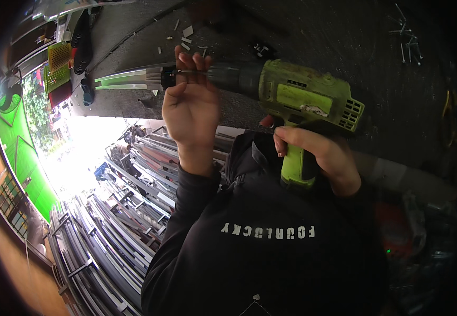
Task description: The person retrieves a black plastic component from a clear container, then uses a cordless drill to fasten it to a white aluminum profile. The person also uses a screwdriver to adjust the assembly and places the finished piece on the workbench.
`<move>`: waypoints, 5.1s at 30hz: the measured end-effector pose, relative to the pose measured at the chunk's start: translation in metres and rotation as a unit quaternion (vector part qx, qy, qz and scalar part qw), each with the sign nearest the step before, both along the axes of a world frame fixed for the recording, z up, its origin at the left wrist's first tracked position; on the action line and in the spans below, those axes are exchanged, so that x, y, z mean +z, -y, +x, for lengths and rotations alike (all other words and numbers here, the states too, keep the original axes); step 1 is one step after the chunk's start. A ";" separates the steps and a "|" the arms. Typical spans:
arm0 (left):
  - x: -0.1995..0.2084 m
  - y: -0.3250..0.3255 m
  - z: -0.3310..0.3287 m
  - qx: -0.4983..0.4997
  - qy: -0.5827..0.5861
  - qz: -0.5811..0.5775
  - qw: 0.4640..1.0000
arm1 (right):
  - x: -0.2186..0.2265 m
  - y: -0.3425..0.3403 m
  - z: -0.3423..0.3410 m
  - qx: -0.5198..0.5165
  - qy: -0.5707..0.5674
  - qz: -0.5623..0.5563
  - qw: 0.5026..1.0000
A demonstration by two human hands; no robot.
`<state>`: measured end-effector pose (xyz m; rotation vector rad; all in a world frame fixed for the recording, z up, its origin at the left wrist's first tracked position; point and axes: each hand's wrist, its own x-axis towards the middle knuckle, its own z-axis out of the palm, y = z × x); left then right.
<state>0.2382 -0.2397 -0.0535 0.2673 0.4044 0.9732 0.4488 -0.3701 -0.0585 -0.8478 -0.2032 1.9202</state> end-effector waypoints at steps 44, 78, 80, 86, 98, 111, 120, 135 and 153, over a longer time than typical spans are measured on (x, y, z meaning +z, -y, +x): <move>-0.002 0.003 0.026 0.123 -0.455 -0.099 0.876 | 0.007 0.047 0.029 -0.034 0.086 -0.028 0.995; 0.076 -0.085 0.026 -0.412 -0.739 0.530 -0.059 | 0.002 0.070 0.025 -0.039 0.080 0.009 0.996; 0.079 -0.084 0.031 -0.424 -0.743 0.514 -0.061 | 0.005 0.073 0.023 -0.047 0.066 -0.003 0.997; 0.083 -0.084 0.019 -0.322 -0.664 0.675 0.006 | 0.011 0.074 0.017 -0.100 0.097 -0.011 0.990; 0.070 -0.086 0.017 -0.314 -0.626 0.714 0.029 | 0.007 0.072 0.007 -0.099 0.098 0.007 0.990; 0.076 -0.079 0.008 -0.220 -0.560 0.783 0.159 | 0.009 0.068 0.009 -0.091 0.095 0.010 0.991; 0.074 -0.080 0.004 -0.210 -0.550 0.793 0.154 | 0.013 0.067 0.009 -0.099 0.074 0.006 0.992; 0.066 -0.077 -0.004 -0.214 -0.545 0.798 0.143 | 0.004 0.069 0.009 -0.096 0.073 0.045 0.992; 0.093 -0.093 -0.006 -0.330 -0.592 0.728 0.108 | -0.003 0.031 -0.005 -0.065 0.012 0.012 0.998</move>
